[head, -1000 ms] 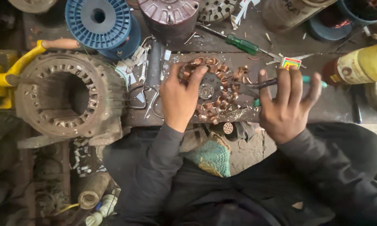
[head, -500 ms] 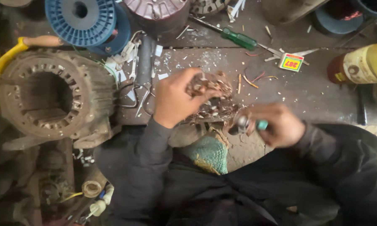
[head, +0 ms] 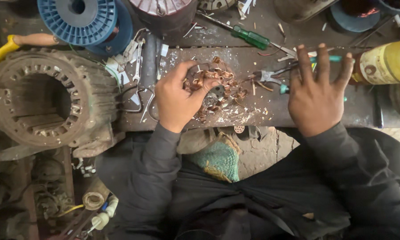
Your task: The person sits on the floor and uses pliers to remove copper windings from a motor rotor. They repeatedly pull and cut the windings, placing the removed pieces on the workbench.
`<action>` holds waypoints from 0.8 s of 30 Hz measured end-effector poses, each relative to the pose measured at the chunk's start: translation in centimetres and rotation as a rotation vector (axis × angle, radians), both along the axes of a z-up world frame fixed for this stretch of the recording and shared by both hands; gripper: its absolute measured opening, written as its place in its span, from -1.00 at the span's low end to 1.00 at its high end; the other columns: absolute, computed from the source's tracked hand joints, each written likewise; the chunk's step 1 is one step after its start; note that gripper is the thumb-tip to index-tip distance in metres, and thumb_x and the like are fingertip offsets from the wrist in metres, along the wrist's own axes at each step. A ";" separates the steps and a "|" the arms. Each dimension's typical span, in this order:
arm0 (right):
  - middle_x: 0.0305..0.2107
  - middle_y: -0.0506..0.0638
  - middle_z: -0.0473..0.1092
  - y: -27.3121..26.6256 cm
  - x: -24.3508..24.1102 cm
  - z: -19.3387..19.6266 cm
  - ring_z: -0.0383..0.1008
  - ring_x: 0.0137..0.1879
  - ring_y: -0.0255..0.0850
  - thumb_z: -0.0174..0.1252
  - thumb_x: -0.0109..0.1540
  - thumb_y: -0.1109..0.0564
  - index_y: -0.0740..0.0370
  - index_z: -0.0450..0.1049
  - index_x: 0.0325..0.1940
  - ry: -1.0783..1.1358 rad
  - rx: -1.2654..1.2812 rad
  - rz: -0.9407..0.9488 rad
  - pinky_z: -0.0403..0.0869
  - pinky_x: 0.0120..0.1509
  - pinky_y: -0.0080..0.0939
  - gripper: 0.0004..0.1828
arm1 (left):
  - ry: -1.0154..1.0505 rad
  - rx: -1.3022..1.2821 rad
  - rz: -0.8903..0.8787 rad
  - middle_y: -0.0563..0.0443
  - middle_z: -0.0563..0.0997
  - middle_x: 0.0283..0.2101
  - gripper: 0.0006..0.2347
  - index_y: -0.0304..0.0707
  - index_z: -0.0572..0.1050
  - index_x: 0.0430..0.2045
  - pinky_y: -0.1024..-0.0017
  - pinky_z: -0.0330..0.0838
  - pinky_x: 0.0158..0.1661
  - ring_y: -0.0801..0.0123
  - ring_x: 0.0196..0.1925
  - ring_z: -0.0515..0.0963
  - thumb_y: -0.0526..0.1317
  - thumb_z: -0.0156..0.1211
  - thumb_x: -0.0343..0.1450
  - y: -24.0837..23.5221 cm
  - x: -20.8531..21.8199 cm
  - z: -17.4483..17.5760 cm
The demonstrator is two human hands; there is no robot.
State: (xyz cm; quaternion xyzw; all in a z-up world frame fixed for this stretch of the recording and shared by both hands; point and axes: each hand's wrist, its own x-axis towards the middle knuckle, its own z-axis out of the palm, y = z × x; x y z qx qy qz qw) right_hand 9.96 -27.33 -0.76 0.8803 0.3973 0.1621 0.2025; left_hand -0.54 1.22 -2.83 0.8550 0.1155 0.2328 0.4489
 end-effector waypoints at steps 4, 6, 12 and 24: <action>0.36 -0.02 0.24 -0.9 -0.2 -0.6 0.10 0.52 0.02 0.06 0.43 0.09 0.20 0.55 0.01 -0.039 0.001 -0.037 -0.10 0.64 0.33 -0.79 | -0.035 0.001 -0.018 -0.07 0.68 -0.31 -0.60 -0.28 0.54 -0.15 0.35 0.52 -0.28 0.20 -0.31 0.70 -0.04 0.57 0.32 0.1 -0.2 0.0; 0.35 -0.03 0.24 -1.3 -0.3 -0.9 0.12 0.51 -0.01 0.08 0.43 0.10 0.20 0.53 0.01 -0.008 -0.011 -0.072 -0.06 0.65 0.28 -0.82 | -0.056 -0.018 -0.029 -0.06 0.68 -0.28 -0.59 -0.27 0.54 -0.13 0.36 0.53 -0.25 0.21 -0.28 0.72 -0.04 0.57 0.32 0.1 -0.3 -0.1; 0.30 0.12 0.33 -1.0 0.2 -2.1 0.24 0.41 0.07 0.22 0.20 0.02 0.29 0.54 0.08 0.260 0.064 -0.103 0.17 0.57 0.27 -0.57 | -0.103 -0.059 -0.070 -0.05 0.71 -0.20 -0.62 -0.25 0.55 -0.10 0.38 0.55 -0.21 0.24 -0.24 0.73 -0.08 0.57 0.35 0.6 -0.4 -0.5; 0.17 0.19 0.38 4.0 -2.2 -1.5 0.40 0.24 0.09 0.35 0.25 -0.13 0.29 0.48 0.26 0.767 0.634 0.198 0.44 0.27 0.11 -0.38 | -0.049 0.062 -0.050 -0.05 0.67 -0.25 -0.58 -0.23 0.54 -0.11 0.30 0.50 -0.30 0.19 -0.35 0.66 -0.05 0.59 0.29 -0.6 -0.1 0.0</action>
